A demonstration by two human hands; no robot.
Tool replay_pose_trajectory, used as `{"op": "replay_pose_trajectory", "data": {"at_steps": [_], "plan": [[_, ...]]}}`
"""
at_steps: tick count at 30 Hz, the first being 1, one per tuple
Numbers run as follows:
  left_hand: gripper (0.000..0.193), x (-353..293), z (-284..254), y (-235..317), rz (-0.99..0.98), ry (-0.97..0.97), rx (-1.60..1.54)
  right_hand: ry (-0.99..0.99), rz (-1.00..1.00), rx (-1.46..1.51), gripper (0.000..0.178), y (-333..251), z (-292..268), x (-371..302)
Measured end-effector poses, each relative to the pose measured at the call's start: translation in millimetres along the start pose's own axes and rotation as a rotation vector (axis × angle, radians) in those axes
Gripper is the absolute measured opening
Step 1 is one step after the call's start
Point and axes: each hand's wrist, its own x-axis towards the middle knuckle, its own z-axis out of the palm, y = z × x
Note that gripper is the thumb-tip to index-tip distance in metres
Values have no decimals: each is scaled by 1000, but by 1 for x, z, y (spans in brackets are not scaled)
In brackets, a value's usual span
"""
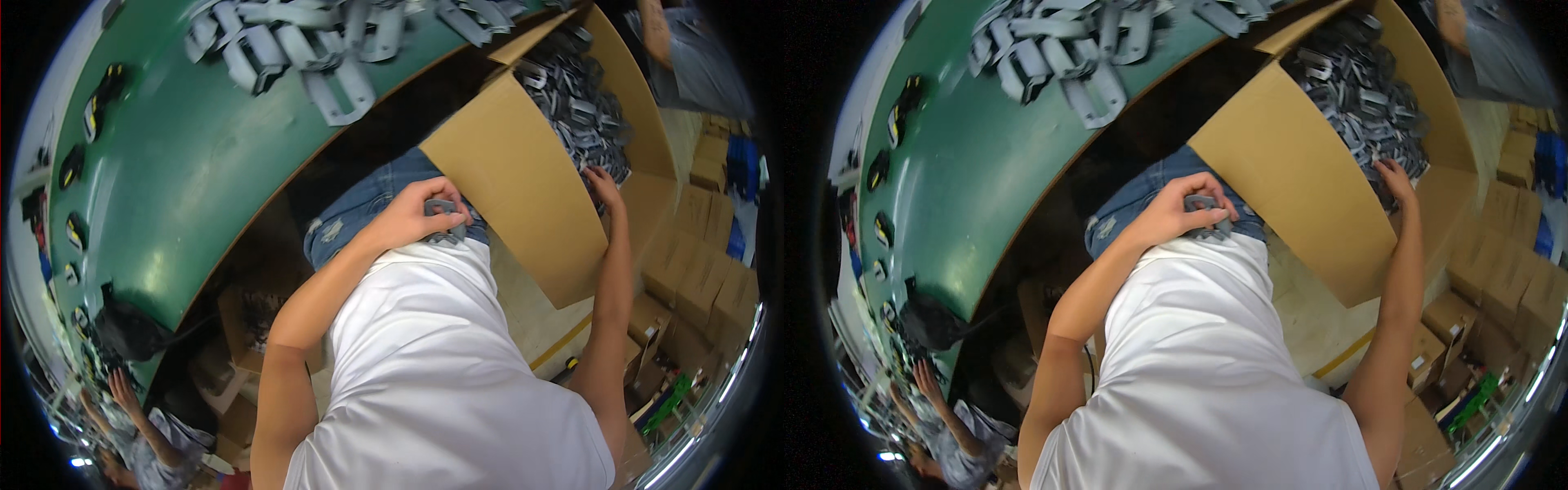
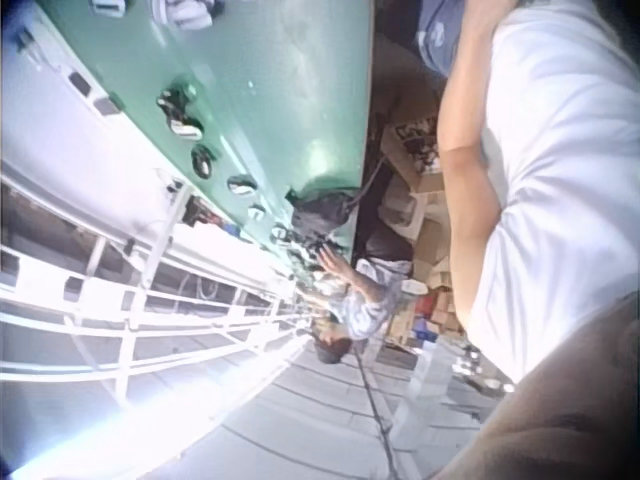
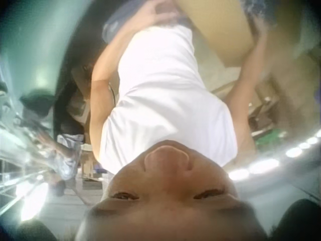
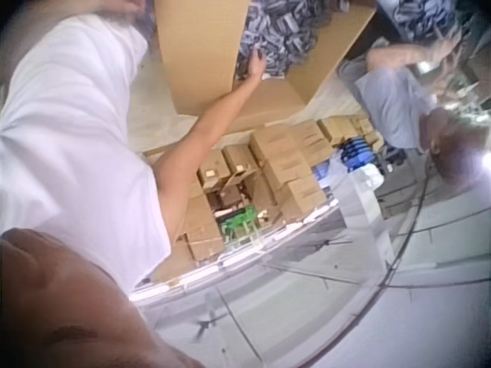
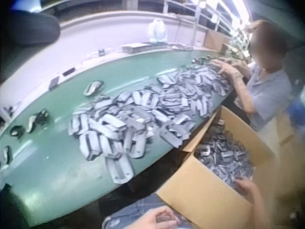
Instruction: Manually assemble and sort plastic and electronic components on a factory production line.
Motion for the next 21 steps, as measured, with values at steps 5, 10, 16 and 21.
{"op": "replay_pose_trajectory", "data": {"at_steps": [5,10,16,21], "plan": [[14,-1,-3,-8,10,7,-18,-13,89,80,56,-13,-2,-3],[15,-1,-6,-8,6,17,-46,24,106,96,58,-8,-5,-2],[14,4,-14,-1,35,9,-13,-11,56,148,64,-14,1,5],[15,-15,-23,-6,78,59,-43,45,-125,13,53,-24,12,9]]}}
